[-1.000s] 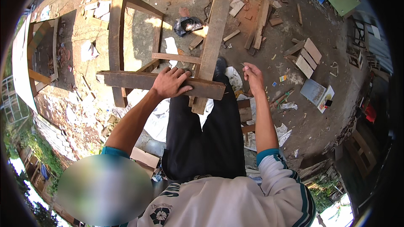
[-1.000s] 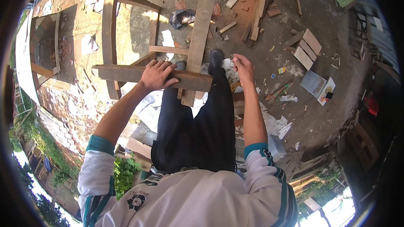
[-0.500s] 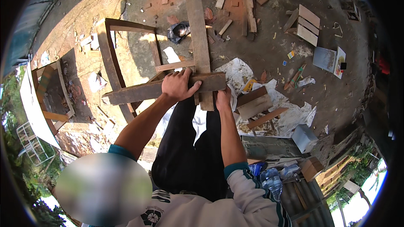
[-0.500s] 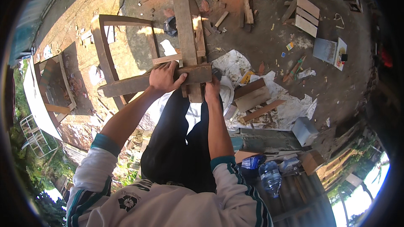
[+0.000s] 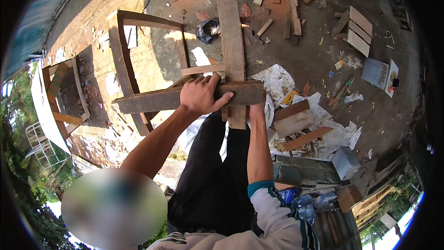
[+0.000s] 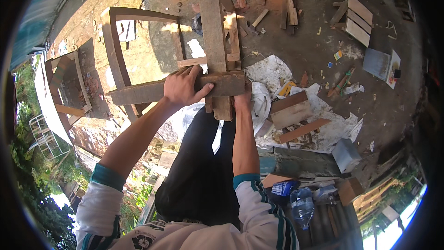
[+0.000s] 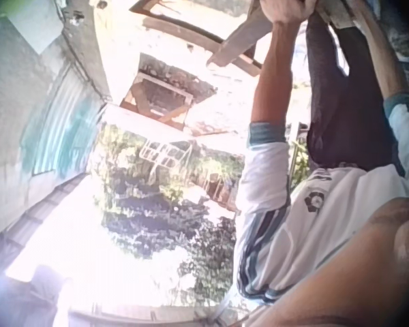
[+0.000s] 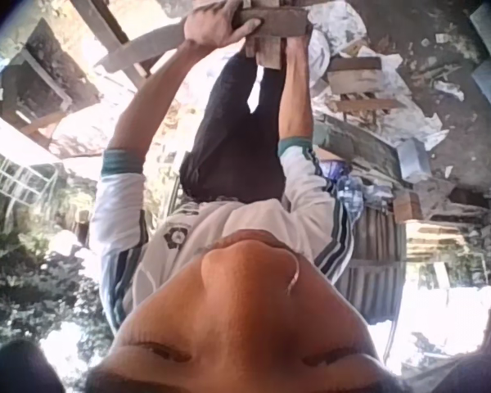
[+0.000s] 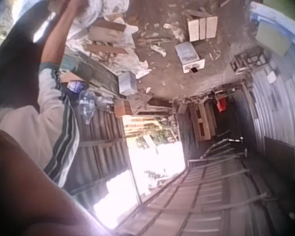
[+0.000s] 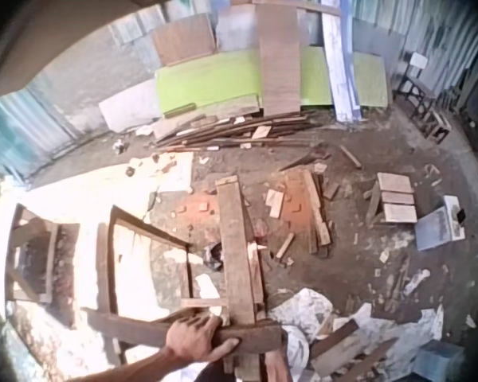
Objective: The person sits on the ground and uses a hand saw to cut a small piece of wood. They position the wood, saw through it, and then inspect the cut piece.
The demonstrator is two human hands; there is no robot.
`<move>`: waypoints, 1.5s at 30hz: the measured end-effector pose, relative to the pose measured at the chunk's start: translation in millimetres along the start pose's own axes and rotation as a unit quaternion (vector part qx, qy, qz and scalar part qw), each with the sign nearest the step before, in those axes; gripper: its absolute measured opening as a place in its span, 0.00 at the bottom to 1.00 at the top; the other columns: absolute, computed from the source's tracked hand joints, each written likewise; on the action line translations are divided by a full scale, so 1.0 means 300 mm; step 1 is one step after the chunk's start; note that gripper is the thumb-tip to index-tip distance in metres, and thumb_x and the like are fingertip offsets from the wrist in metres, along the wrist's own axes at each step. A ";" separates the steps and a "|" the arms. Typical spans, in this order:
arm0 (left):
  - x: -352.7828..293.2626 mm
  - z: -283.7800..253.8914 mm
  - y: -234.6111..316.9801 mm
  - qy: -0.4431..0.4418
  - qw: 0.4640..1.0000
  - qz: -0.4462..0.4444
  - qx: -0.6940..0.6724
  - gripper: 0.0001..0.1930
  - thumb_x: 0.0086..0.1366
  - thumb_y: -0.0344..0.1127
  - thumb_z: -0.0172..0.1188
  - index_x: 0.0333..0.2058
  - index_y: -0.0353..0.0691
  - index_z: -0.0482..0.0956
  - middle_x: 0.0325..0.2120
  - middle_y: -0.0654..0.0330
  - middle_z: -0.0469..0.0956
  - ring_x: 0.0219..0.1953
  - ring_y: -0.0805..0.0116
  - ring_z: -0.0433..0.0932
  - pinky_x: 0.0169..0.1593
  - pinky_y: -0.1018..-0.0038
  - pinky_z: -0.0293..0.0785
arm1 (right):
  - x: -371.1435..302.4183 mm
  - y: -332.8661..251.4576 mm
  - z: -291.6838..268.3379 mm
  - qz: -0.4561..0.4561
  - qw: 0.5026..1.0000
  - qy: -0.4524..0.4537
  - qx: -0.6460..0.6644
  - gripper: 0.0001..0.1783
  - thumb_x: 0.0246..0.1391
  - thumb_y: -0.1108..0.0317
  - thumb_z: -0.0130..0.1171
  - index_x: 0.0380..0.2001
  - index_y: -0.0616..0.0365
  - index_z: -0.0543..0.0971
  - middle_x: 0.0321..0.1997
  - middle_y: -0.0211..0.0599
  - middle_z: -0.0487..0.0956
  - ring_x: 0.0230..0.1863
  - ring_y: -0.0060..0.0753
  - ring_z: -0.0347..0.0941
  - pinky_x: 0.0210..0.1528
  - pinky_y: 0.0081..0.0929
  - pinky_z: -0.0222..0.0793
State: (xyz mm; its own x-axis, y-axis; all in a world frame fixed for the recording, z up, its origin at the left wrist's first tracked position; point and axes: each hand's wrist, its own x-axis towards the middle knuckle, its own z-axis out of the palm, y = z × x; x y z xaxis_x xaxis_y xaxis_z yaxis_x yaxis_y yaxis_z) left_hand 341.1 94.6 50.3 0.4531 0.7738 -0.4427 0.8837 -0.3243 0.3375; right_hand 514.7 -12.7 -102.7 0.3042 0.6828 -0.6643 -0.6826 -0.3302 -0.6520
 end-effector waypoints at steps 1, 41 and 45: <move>-0.001 0.000 0.002 0.000 1.000 0.001 0.004 0.32 0.64 0.67 0.54 0.45 0.39 0.73 0.34 0.45 0.83 0.37 0.45 0.84 0.40 0.56 0.80 | 0.006 0.008 0.002 -0.017 1.000 0.005 -0.002 0.10 0.62 0.69 0.59 0.44 0.60 0.83 0.40 0.34 0.85 0.37 0.23 0.80 0.39 0.26 0.78; -0.019 0.010 0.002 0.019 1.000 0.014 0.012 0.35 0.65 0.70 0.50 0.46 0.39 0.74 0.29 0.44 0.83 0.33 0.44 0.85 0.38 0.54 0.81 | -0.104 0.025 -0.052 -0.091 0.994 -0.057 -0.030 0.11 0.61 0.75 0.61 0.47 0.63 0.82 0.48 0.32 0.83 0.48 0.24 0.77 0.55 0.27 0.72; -0.010 0.008 0.000 -0.002 1.000 0.009 0.013 0.36 0.66 0.71 0.49 0.45 0.37 0.74 0.29 0.44 0.83 0.34 0.45 0.84 0.38 0.55 0.80 | -0.135 0.013 -0.095 -0.087 0.991 -0.101 -0.011 0.13 0.60 0.79 0.62 0.49 0.63 0.83 0.52 0.33 0.82 0.52 0.24 0.76 0.58 0.26 0.68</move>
State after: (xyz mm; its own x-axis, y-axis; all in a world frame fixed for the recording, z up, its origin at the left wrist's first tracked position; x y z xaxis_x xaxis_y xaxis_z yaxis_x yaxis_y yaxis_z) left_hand 340.0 90.8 49.6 0.4694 0.7658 -0.4396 0.8781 -0.3522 0.3240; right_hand 518.6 -60.1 -88.6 0.2760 0.8460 -0.4561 -0.6158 -0.2087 -0.7598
